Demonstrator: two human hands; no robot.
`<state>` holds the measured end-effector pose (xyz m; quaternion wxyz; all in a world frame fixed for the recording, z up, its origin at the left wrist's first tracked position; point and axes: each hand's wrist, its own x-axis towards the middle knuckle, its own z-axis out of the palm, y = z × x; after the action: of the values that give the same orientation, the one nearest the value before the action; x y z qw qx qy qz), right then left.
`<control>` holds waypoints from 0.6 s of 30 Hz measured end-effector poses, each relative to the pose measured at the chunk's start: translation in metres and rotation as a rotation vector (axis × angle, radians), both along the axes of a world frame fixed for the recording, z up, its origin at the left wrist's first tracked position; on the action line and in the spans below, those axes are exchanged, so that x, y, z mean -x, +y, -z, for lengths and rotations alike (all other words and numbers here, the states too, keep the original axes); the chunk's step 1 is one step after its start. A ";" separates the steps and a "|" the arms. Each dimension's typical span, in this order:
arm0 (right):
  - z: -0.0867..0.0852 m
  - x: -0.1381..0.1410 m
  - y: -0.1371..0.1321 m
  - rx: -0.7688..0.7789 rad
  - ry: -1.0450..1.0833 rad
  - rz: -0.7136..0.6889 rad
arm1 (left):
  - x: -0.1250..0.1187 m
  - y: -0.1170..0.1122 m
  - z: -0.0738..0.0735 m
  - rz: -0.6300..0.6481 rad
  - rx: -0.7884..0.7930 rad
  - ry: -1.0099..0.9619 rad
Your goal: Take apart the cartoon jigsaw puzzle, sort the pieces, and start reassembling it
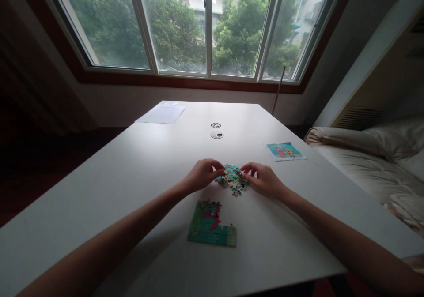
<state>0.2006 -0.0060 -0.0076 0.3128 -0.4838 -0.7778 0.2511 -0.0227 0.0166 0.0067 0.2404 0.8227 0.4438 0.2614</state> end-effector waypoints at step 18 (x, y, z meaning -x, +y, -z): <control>0.007 0.018 -0.015 -0.343 -0.401 -0.085 | 0.019 -0.027 -0.050 0.345 0.233 0.878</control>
<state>0.1827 -0.0212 -0.0145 0.2188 -0.4308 -0.8751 0.0277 -0.0415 -0.0102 0.0567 0.1607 0.8845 0.3869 -0.2052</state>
